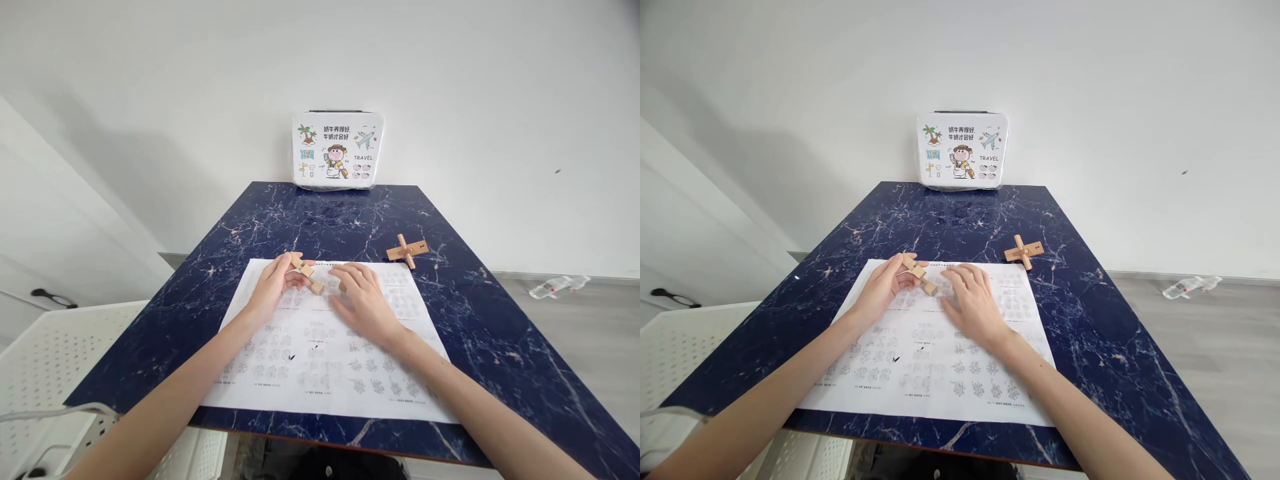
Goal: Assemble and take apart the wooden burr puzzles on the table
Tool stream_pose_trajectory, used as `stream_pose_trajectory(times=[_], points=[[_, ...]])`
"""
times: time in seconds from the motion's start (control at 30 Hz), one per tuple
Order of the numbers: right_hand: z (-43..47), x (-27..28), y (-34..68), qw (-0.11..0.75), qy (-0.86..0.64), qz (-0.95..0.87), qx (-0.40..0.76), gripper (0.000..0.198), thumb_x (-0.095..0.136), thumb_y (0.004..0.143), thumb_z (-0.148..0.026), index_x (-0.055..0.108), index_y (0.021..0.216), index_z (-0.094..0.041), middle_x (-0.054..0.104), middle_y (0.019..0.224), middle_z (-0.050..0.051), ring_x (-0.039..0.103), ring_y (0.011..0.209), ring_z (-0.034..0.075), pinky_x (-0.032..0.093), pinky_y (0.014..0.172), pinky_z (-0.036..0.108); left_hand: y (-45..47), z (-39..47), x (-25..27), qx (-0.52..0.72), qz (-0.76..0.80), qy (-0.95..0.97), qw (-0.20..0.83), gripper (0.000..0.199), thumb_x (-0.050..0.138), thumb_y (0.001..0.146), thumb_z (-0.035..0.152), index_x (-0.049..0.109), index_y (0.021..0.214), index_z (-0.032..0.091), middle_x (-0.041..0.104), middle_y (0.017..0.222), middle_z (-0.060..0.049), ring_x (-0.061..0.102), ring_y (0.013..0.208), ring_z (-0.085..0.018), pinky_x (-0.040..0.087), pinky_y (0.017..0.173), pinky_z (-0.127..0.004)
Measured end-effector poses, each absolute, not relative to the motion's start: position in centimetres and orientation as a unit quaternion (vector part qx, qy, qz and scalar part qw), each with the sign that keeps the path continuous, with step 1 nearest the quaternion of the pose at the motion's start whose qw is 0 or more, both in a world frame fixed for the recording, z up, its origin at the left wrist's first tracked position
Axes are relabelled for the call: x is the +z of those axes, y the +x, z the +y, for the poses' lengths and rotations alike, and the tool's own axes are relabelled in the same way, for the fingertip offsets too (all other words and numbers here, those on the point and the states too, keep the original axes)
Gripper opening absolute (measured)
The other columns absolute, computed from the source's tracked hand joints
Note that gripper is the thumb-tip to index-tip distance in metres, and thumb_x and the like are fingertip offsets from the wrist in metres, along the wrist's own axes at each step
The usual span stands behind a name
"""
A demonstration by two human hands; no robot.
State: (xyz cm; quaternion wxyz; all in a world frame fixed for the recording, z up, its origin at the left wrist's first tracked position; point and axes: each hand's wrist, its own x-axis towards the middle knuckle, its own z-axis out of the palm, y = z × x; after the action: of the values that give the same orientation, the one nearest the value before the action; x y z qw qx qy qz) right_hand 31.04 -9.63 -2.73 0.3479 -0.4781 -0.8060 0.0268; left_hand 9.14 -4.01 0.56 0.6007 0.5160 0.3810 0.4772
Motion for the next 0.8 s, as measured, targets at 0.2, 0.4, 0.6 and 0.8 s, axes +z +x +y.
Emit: stream_pose_trajectory(times=[0.2,0.4,0.6,0.8], points=[[-8.6,-4.2,32.1,0.364,-0.56,-0.742,0.054,0.041,0.057,0.099,-0.032,0.056,0.138,-0.02,0.058,0.14,0.019,0.054,0.131,0.038,0.046,0.11,0.063,8.4,-4.1,0.5,0.431,0.503,0.653,0.367,0.036,0.054,0.102,0.054,0.063,0.115,0.021,0.067,0.07,-0.001,0.057,0.059,-0.018,0.038,0.061,-0.029],[-8.5,-3.0,31.6,0.46,-0.474,-0.716,0.226,0.042,0.068,0.093,-0.031,0.058,0.133,-0.024,0.064,0.132,0.014,0.065,0.118,0.029,0.056,0.105,0.054,7.7,-3.5,-0.9,0.359,0.524,0.764,0.112,0.012,0.056,0.097,0.027,0.066,0.1,0.02,0.064,0.085,-0.008,0.058,0.087,-0.028,0.043,0.085,-0.041],[-8.7,-2.4,31.1,0.518,-0.379,-0.65,0.407,0.051,0.077,0.089,-0.035,0.055,0.134,-0.026,0.062,0.139,0.011,0.062,0.131,0.026,0.047,0.119,0.052,7.5,-3.8,-0.7,0.265,0.43,0.86,0.075,0.042,0.061,0.084,0.012,0.066,0.124,0.024,0.054,0.14,-0.012,0.039,0.135,-0.036,0.033,0.115,-0.057],[-8.9,-1.9,31.4,0.54,-0.331,-0.627,0.453,0.056,0.083,0.086,-0.035,0.054,0.133,-0.029,0.06,0.144,0.009,0.059,0.134,0.025,0.044,0.122,0.052,7.3,-4.0,-0.1,0.224,0.362,0.897,0.116,0.019,0.056,0.098,0.025,0.068,0.113,0.024,0.063,0.13,-0.011,0.041,0.134,-0.033,0.034,0.115,-0.054]])
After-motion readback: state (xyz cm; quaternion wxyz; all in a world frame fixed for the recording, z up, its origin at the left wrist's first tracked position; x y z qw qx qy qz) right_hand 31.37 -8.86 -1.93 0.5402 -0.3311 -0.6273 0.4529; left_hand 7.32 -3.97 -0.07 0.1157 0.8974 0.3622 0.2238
